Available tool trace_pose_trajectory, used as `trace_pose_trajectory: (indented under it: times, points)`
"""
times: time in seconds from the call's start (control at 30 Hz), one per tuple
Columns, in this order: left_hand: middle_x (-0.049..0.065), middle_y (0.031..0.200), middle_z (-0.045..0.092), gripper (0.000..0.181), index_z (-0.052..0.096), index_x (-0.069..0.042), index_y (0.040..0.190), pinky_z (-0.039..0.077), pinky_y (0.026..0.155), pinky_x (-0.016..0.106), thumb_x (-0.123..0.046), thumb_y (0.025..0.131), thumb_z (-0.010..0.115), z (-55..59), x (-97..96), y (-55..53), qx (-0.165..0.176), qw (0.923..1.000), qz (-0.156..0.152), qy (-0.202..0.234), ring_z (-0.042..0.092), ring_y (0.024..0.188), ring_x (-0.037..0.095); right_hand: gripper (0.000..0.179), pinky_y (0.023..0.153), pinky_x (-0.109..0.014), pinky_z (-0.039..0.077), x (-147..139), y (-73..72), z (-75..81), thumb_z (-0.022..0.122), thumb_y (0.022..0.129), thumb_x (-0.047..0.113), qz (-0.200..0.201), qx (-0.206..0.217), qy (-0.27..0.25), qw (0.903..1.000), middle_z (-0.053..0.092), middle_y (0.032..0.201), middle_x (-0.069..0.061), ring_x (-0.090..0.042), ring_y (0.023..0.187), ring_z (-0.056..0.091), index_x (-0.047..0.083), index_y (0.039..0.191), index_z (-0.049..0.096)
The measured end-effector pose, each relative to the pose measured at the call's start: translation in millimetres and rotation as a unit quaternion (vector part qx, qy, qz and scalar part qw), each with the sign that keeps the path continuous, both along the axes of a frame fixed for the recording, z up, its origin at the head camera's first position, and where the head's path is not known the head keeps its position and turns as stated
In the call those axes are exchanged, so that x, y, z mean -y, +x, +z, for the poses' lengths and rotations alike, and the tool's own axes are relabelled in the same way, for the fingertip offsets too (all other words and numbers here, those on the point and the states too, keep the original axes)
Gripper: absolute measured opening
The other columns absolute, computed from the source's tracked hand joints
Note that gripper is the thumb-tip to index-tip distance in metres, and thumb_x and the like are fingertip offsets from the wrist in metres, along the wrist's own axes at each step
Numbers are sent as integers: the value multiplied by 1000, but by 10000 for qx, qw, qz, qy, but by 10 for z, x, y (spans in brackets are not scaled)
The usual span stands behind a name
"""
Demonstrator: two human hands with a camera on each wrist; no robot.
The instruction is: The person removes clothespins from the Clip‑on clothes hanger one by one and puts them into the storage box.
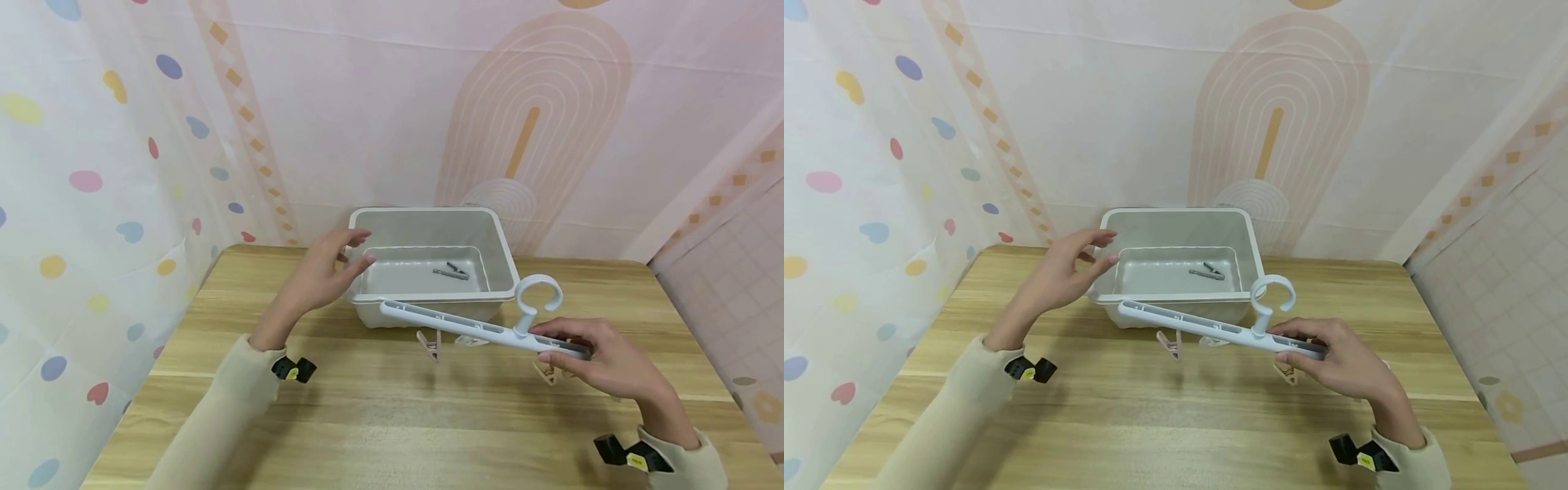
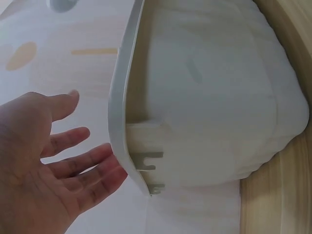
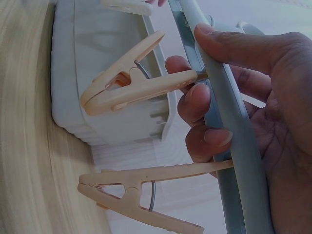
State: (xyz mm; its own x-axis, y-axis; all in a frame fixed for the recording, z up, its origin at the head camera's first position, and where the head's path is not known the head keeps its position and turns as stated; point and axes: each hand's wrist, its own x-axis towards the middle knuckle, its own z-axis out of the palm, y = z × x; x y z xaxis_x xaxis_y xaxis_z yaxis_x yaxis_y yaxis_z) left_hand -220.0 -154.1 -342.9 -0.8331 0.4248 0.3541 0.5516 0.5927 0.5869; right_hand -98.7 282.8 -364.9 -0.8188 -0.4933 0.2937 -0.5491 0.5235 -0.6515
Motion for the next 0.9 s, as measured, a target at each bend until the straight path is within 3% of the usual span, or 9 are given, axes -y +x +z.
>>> trace_pose_trajectory:
  times: [0.3,0.57,0.9]
  points:
    - [11,135,65,46,57,-8,142,58,91,42,-27,101,67,-54,13,232,-220,9988,62,435,63,123,25,39,67,-20,52,13,2,-3,80,87,4,-61,-29,62,10000,75,99,11,-1,77,64,28,117,72]
    - [10,133,67,44,58,-7,142,60,90,40,-16,99,69,-92,-25,406,-458,9940,-143,979,65,120,23,39,67,-19,52,3,5,-10,80,87,4,-58,-72,70,9999,74,100,12,-1,77,63,26,118,73]
    - [8,128,68,52,54,-14,147,59,88,29,-9,97,70,-118,-60,598,-419,9887,-277,1414,65,117,19,41,66,-20,53,-7,-9,-12,80,87,3,-54,0,-42,10000,75,100,11,-2,75,64,28,118,72]
